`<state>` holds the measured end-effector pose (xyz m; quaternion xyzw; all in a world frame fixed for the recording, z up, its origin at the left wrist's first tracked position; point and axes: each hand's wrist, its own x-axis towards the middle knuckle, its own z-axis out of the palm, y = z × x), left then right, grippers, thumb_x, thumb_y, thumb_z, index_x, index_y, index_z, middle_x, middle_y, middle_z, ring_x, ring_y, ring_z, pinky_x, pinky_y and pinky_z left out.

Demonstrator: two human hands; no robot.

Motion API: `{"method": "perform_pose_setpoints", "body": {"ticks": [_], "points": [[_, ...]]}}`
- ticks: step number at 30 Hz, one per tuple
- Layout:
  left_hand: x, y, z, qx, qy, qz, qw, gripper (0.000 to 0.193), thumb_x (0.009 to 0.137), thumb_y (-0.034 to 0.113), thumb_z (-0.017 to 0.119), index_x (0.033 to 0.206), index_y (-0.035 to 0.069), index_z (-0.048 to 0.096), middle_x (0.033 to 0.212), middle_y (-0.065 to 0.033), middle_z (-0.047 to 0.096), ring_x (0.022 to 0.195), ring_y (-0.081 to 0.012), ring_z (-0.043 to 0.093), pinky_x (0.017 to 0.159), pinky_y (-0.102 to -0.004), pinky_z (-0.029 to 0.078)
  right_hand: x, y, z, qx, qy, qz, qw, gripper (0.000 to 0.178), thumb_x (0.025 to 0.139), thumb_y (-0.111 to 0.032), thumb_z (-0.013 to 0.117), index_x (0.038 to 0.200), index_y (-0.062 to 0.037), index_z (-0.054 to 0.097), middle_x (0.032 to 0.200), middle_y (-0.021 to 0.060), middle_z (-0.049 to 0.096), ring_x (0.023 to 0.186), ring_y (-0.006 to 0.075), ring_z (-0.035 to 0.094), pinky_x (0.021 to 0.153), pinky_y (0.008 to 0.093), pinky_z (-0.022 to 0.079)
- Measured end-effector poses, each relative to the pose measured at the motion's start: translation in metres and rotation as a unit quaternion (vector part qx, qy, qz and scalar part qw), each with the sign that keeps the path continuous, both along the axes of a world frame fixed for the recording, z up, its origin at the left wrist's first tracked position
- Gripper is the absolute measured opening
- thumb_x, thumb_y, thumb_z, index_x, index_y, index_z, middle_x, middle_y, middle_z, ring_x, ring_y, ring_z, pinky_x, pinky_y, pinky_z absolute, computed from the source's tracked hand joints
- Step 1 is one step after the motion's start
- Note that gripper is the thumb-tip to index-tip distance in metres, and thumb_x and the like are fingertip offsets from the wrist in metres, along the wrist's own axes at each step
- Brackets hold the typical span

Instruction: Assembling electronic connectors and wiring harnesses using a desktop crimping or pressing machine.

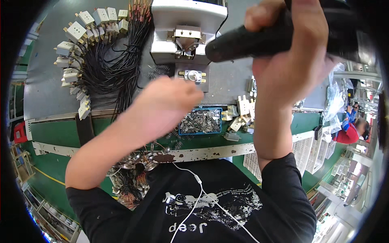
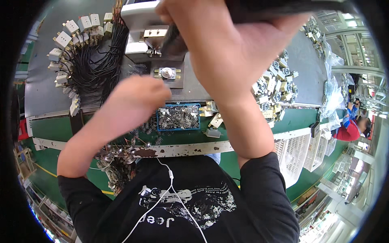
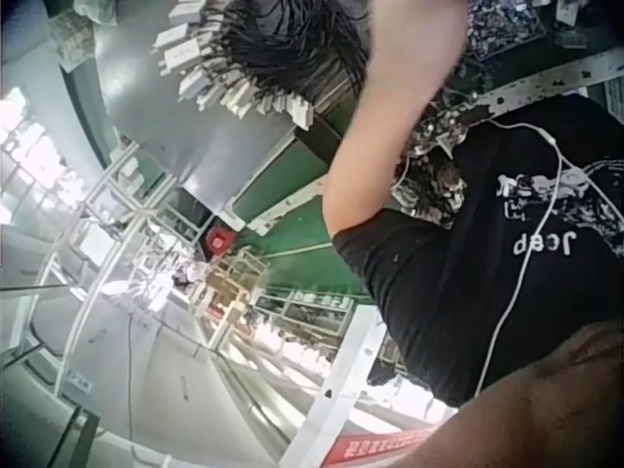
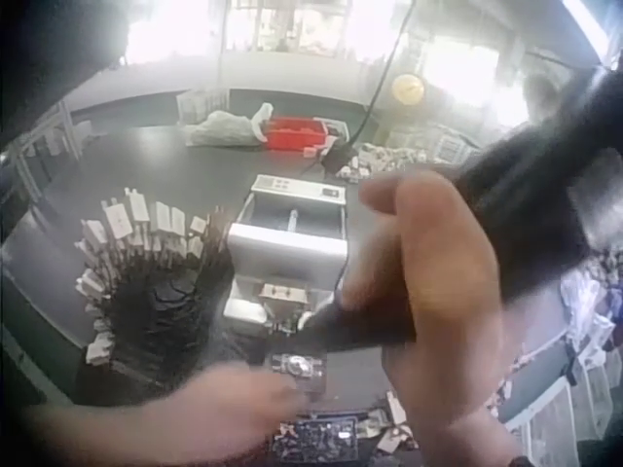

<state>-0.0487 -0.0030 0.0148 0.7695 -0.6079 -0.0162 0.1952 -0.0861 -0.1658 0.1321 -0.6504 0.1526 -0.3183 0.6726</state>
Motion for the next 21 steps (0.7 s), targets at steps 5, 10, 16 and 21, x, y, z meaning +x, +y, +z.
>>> {"method": "perform_pose_setpoints", "body": {"ticks": [5,10,16,21], "points": [[-0.039,-0.005,-0.040,0.072,-0.024,-0.068,0.995,0.005,0.078,0.016,0.066,0.081,0.013,0.064,0.079,-0.0002,0.061,0.083,-0.0190,0.065,0.074,-0.0355,0.049,0.022,0.012,-0.020,-0.070,-0.116,0.043,0.990,0.018,0.093,-0.012,0.076,0.105,-0.0013,0.068,0.074,0.0050,0.068,0.058,0.0125,0.064,0.053,0.0258,0.050],[-0.041,-0.011,-0.041,0.065,-0.044,-0.089,0.993,0.010,0.076,0.016,0.068,0.083,0.013,0.061,0.078,0.0007,0.059,0.082,-0.0160,0.062,0.074,-0.0330,0.045,0.073,-0.009,-0.060,-0.020,-0.473,0.255,0.843,0.014,0.092,-0.004,0.075,0.103,-0.0006,0.068,0.076,0.0052,0.069,0.061,0.0121,0.066,0.055,0.0246,0.051],[-0.041,-0.009,-0.043,0.015,0.066,-0.074,0.995,0.007,0.078,0.013,0.067,0.083,0.008,0.065,0.075,-0.0057,0.064,0.075,-0.0249,0.067,0.069,-0.0372,0.050,0.051,0.010,-0.042,-0.044,-0.106,0.104,0.988,0.009,0.090,-0.001,0.076,0.096,-0.0001,0.068,0.077,0.0050,0.070,0.061,0.0121,0.066,0.056,0.0249,0.052],[-0.035,-0.012,-0.042,0.002,0.106,-0.077,0.991,0.010,0.079,0.011,0.067,0.085,0.004,0.064,0.072,-0.0111,0.064,0.072,-0.0316,0.069,0.067,-0.0440,0.053,0.050,0.022,-0.043,-0.055,-0.244,0.094,0.964,0.037,0.085,0.008,0.075,0.117,0.0005,0.059,0.088,0.0058,0.070,0.073,0.0123,0.069,0.062,0.0252,0.055]]}}
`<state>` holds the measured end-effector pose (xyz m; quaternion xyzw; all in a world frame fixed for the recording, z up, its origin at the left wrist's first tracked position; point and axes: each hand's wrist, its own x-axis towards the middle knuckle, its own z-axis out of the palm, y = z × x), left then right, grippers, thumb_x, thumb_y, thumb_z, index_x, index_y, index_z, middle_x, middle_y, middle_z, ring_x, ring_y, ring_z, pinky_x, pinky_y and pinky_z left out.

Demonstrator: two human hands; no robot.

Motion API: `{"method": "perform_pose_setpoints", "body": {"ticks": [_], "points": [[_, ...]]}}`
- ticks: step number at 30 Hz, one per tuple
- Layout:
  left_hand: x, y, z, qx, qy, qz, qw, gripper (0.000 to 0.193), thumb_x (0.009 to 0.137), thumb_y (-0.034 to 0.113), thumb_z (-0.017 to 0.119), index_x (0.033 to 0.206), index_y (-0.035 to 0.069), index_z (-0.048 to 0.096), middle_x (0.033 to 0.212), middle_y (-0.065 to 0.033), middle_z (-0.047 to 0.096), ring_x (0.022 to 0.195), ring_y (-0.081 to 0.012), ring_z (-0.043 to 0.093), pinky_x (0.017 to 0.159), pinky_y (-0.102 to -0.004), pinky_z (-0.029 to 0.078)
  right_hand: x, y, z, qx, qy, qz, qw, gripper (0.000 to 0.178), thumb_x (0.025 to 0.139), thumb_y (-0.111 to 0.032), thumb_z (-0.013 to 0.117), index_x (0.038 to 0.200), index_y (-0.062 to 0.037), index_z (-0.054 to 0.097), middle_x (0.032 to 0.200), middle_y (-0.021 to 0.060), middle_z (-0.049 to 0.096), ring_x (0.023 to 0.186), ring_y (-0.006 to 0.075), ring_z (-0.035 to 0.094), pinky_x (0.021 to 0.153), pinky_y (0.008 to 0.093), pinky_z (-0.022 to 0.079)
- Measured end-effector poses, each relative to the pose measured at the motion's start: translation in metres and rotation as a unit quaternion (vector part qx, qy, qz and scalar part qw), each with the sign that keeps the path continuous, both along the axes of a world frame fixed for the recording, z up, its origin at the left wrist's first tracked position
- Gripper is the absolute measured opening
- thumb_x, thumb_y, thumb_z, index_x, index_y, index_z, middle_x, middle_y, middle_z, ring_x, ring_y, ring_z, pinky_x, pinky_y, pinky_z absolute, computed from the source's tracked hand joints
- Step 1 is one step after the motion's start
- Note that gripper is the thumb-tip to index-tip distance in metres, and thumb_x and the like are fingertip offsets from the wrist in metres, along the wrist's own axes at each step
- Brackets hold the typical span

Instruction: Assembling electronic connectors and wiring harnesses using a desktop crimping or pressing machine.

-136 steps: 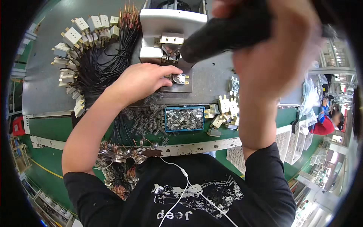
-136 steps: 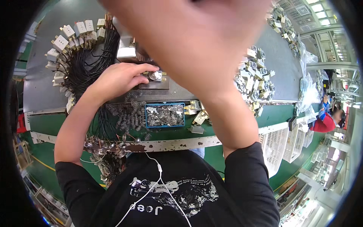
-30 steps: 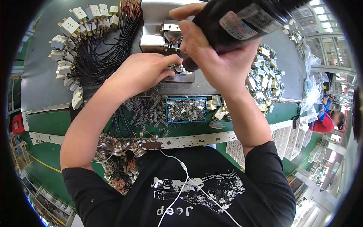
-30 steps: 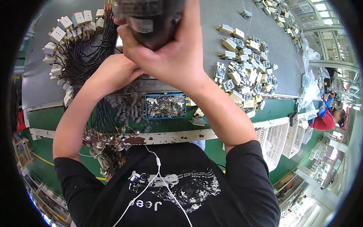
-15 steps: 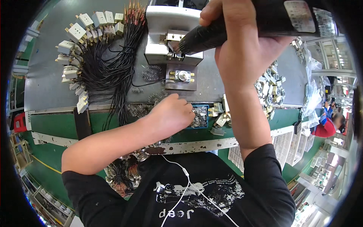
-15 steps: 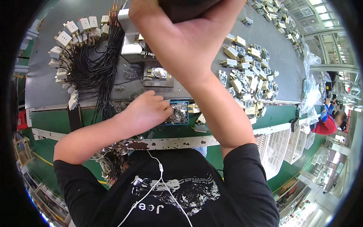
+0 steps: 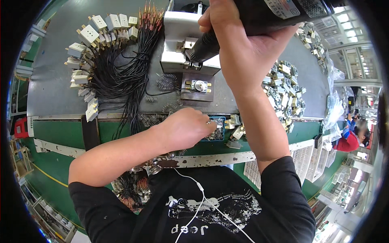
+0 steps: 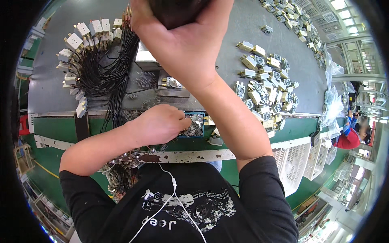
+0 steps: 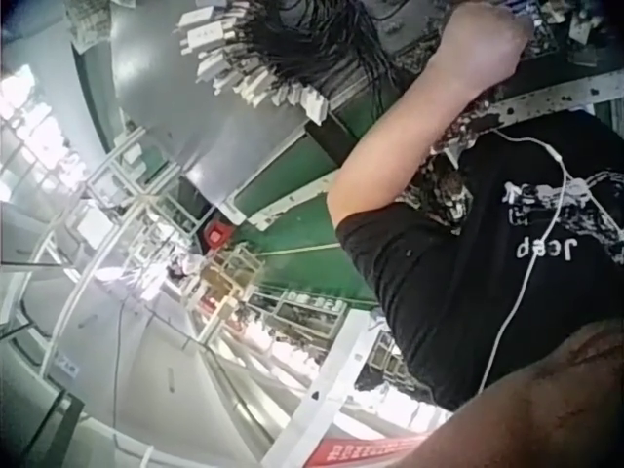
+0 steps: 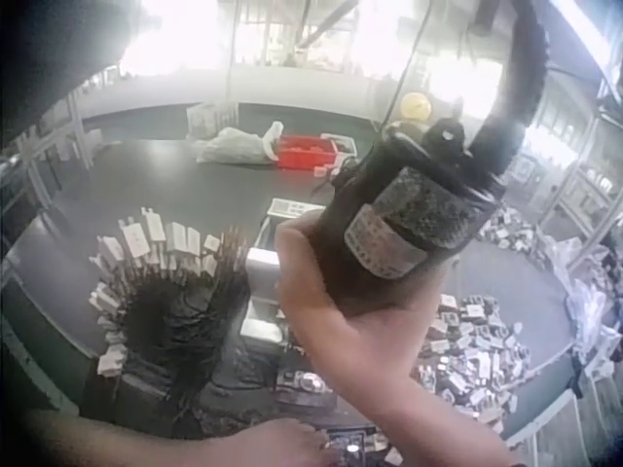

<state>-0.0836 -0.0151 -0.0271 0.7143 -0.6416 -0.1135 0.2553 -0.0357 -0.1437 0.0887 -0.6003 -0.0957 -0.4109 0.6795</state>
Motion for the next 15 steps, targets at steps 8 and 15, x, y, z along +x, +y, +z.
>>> {"method": "perform_pose_setpoints", "body": {"ticks": [8,15], "points": [[0.005,0.003,0.003,0.018,0.024,-0.010,1.000,0.009,0.081,0.011,0.066,0.086,0.003,0.065,0.072,-0.0119,0.065,0.075,-0.0335,0.070,0.070,-0.0460,0.055,0.002,-0.004,0.024,0.014,0.119,0.112,0.987,0.047,0.085,0.010,0.075,0.124,0.0015,0.050,0.092,0.0079,0.069,0.082,0.0155,0.070,0.070,0.0290,0.058],[0.012,0.005,0.016,0.012,0.053,0.000,0.999,0.008,0.082,0.010,0.064,0.087,0.005,0.068,0.078,-0.0113,0.066,0.081,-0.0334,0.070,0.075,-0.0455,0.056,0.013,0.008,0.005,-0.001,-0.017,-0.041,0.999,0.058,0.085,0.009,0.074,0.131,-0.0009,0.041,0.105,0.0095,0.063,0.088,0.0171,0.069,0.073,0.0306,0.059]]}}
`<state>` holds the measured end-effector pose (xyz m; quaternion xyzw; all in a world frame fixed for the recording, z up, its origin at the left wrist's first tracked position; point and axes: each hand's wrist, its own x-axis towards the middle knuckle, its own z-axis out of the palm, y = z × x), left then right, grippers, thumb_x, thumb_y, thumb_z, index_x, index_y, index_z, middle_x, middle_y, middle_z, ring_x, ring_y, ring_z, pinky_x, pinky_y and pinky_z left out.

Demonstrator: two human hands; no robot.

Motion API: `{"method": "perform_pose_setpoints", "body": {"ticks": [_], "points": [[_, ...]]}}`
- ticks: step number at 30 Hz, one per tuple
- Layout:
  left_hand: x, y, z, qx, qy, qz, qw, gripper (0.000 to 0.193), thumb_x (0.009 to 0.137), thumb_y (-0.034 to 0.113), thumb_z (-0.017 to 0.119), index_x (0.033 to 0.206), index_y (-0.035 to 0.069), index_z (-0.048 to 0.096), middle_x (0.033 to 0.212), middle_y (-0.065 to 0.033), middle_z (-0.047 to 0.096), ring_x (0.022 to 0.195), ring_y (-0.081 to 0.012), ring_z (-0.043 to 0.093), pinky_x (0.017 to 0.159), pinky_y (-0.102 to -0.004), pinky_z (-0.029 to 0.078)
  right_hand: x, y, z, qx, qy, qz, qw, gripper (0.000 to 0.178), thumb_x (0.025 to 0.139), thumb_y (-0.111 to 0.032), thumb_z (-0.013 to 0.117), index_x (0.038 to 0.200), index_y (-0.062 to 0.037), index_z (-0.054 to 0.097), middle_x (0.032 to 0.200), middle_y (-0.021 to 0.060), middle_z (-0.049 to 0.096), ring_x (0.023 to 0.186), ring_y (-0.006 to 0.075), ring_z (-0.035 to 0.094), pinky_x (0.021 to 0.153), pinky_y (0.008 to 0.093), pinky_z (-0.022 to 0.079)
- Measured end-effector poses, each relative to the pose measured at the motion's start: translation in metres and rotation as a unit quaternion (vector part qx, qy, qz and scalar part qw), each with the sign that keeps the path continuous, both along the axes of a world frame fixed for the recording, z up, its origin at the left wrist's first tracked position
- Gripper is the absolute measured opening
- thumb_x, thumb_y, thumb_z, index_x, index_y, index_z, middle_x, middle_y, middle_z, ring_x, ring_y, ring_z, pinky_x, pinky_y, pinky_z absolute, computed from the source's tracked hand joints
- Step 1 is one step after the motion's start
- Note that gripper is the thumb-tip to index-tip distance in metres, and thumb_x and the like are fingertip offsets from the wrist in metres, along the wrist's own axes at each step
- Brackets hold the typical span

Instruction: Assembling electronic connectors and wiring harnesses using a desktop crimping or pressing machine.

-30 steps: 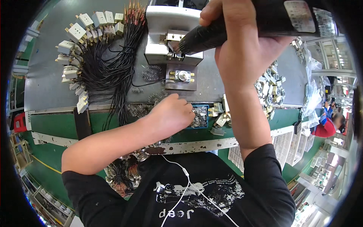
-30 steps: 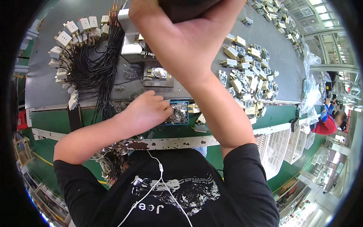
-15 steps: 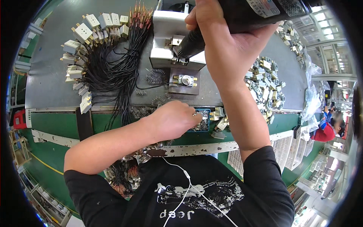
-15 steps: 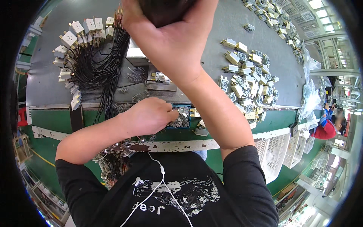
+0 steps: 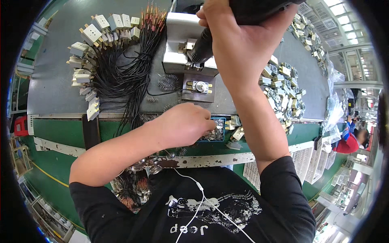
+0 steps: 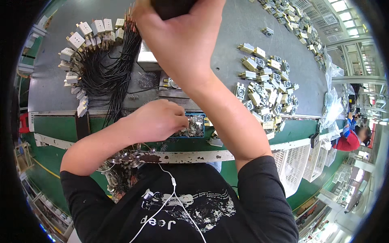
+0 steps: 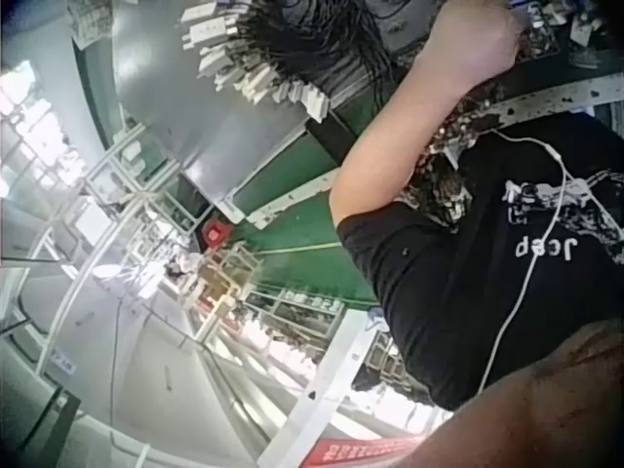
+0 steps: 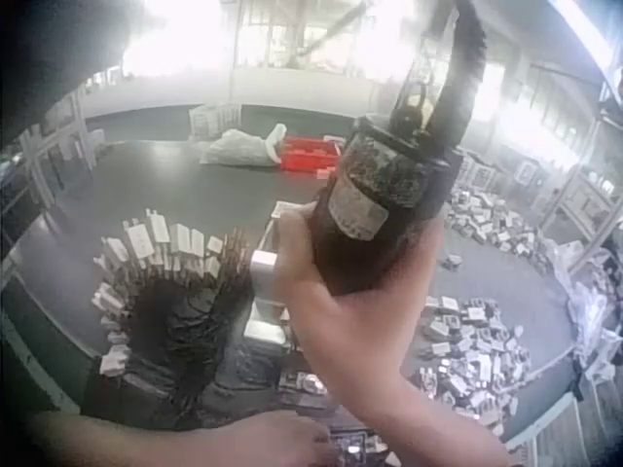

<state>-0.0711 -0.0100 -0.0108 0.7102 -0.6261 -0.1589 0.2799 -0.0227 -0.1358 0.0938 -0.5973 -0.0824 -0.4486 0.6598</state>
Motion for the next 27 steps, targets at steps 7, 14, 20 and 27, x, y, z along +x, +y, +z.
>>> {"method": "perform_pose_setpoints", "body": {"ticks": [7,14,20,27], "points": [[0.052,0.013,0.030,-0.042,-0.032,0.181,0.982,0.009,0.085,0.011,0.071,0.092,0.006,0.070,0.085,-0.0073,0.072,0.086,-0.0265,0.070,0.078,-0.0410,0.054,-0.009,-0.008,-0.004,0.022,0.025,0.064,0.997,0.053,0.085,0.009,0.076,0.128,0.0001,0.046,0.102,0.0084,0.065,0.084,0.0139,0.068,0.069,0.0282,0.057],[0.046,0.012,-0.004,-0.068,-0.152,0.197,0.966,0.011,0.085,0.017,0.076,0.091,0.010,0.069,0.086,-0.0022,0.068,0.087,-0.0239,0.066,0.078,-0.0407,0.049,-0.042,-0.039,0.007,-0.074,0.185,0.135,0.971,0.026,0.084,0.006,0.078,0.105,0.0014,0.064,0.087,0.0062,0.070,0.074,0.0117,0.068,0.063,0.0272,0.055],[0.046,0.013,-0.013,-0.128,-0.168,0.206,0.956,0.012,0.083,0.015,0.077,0.090,0.010,0.068,0.108,-0.0015,0.070,0.100,-0.0239,0.066,0.083,-0.0397,0.049,-0.037,-0.021,-0.014,-0.054,0.065,0.102,0.991,0.051,0.082,0.006,0.078,0.125,0.0024,0.051,0.096,0.0074,0.068,0.082,0.0146,0.069,0.071,0.0277,0.056],[0.049,0.016,-0.014,-0.122,-0.113,0.192,0.967,0.012,0.082,0.012,0.076,0.091,0.008,0.069,0.101,-0.0038,0.070,0.097,-0.0272,0.065,0.086,-0.0421,0.051,0.020,-0.051,-0.033,-0.387,-0.288,0.043,0.875,0.065,0.081,0.005,0.079,0.135,0.0021,0.042,0.108,0.0102,0.066,0.093,0.0171,0.069,0.082,0.0298,0.056]]}}
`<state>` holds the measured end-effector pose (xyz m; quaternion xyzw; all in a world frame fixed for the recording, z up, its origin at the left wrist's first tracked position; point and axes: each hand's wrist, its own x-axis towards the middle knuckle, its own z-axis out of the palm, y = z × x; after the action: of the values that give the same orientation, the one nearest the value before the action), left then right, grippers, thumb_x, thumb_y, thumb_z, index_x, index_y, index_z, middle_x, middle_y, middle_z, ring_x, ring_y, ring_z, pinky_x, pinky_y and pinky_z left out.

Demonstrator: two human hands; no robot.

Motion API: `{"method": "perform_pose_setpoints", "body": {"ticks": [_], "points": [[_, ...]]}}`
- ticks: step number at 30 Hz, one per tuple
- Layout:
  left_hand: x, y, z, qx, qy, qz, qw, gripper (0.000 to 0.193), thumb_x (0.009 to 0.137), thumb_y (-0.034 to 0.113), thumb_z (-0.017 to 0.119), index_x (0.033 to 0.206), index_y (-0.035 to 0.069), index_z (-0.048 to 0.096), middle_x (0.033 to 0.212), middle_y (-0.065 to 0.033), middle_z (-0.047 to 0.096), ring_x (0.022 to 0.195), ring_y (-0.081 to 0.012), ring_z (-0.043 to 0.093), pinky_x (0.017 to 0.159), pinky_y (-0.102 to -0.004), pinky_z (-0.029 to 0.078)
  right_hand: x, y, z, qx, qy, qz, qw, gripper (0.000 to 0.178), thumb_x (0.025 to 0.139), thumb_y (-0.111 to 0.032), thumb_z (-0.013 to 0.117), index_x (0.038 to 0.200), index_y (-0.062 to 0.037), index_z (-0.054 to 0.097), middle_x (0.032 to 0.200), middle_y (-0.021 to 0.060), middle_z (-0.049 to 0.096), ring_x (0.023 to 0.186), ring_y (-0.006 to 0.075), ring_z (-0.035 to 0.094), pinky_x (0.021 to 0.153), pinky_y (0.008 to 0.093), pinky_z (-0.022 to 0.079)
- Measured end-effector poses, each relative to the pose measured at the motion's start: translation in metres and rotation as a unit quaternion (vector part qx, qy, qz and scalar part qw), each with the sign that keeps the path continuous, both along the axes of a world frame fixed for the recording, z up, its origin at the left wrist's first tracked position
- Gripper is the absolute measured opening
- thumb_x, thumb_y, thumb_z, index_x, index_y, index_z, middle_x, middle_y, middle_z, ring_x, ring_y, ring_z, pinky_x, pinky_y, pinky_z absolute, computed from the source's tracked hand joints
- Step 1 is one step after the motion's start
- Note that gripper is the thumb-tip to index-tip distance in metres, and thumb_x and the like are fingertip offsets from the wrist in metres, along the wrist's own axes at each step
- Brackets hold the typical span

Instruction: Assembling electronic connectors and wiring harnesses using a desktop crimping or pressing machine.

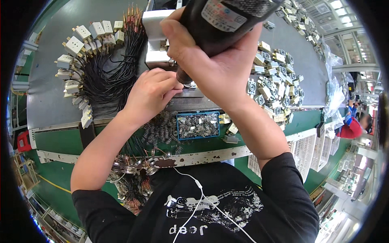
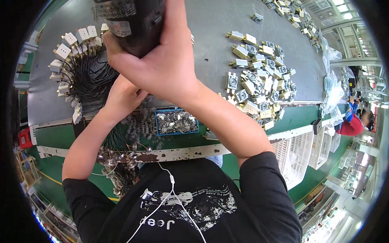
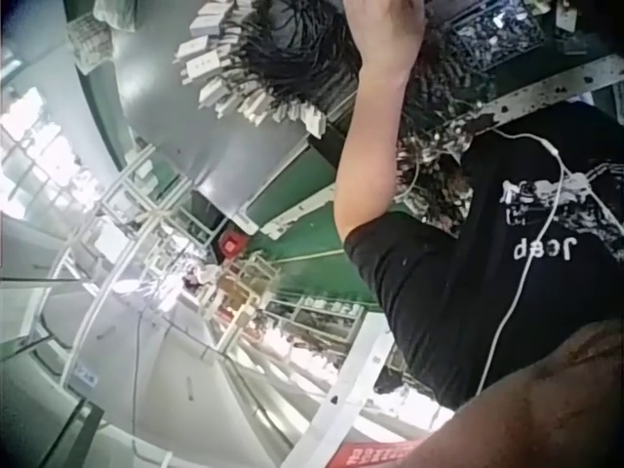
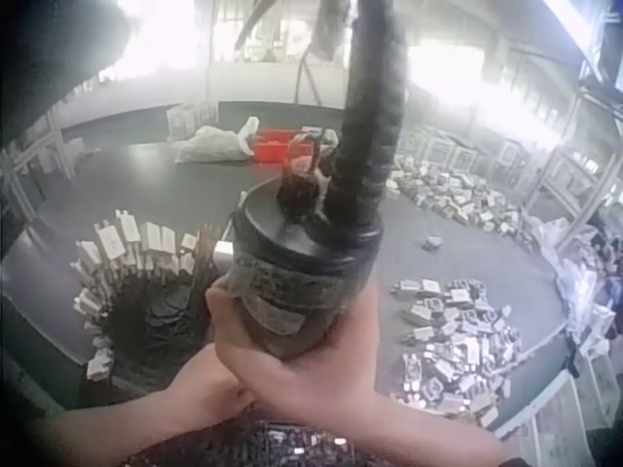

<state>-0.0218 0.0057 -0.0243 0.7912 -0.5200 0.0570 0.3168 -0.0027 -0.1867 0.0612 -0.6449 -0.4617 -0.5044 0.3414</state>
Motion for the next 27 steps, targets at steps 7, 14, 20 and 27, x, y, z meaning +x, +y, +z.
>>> {"method": "perform_pose_setpoints", "body": {"ticks": [7,14,20,27], "points": [[0.001,0.003,-0.004,-0.003,0.037,0.008,0.999,0.015,0.083,0.012,0.077,0.091,0.004,0.066,0.095,-0.0074,0.068,0.093,-0.0300,0.065,0.084,-0.0439,0.052,-0.049,0.041,0.009,0.327,0.434,0.136,0.828,0.072,0.082,0.002,0.079,0.143,0.0003,0.040,0.123,0.0132,0.060,0.113,0.0192,0.063,0.096,0.0338,0.051],[0.009,-0.003,-0.002,0.115,0.123,0.050,0.985,0.031,0.091,0.030,0.073,0.104,0.003,0.063,0.094,-0.0146,0.070,0.095,-0.0362,0.068,0.081,-0.0472,0.055,0.000,0.012,-0.019,-0.004,0.070,-0.007,0.997,0.077,0.080,0.000,0.082,0.142,0.0012,0.037,0.126,0.0141,0.057,0.113,0.0200,0.062,0.096,0.0334,0.051],[0.014,-0.002,-0.004,0.115,0.106,0.035,0.987,0.032,0.092,0.032,0.071,0.099,0.002,0.064,0.093,-0.0160,0.071,0.091,-0.0372,0.069,0.079,-0.0482,0.056,-0.047,0.044,0.001,0.282,0.419,0.079,0.859,0.079,0.079,-0.002,0.083,0.143,0.0007,0.036,0.127,0.0145,0.057,0.114,0.0207,0.062,0.096,0.0339,0.051],[0.018,-0.005,-0.010,0.058,0.142,0.024,0.988,0.030,0.091,0.031,0.073,0.091,0.002,0.067,0.091,-0.0171,0.070,0.090,-0.0386,0.068,0.079,-0.0492,0.056,0.001,0.007,-0.023,-0.047,0.072,-0.008,0.996,0.079,0.077,-0.003,0.082,0.143,0.0015,0.039,0.131,0.0152,0.056,0.116,0.0233,0.062,0.100,0.0374,0.049]]}}
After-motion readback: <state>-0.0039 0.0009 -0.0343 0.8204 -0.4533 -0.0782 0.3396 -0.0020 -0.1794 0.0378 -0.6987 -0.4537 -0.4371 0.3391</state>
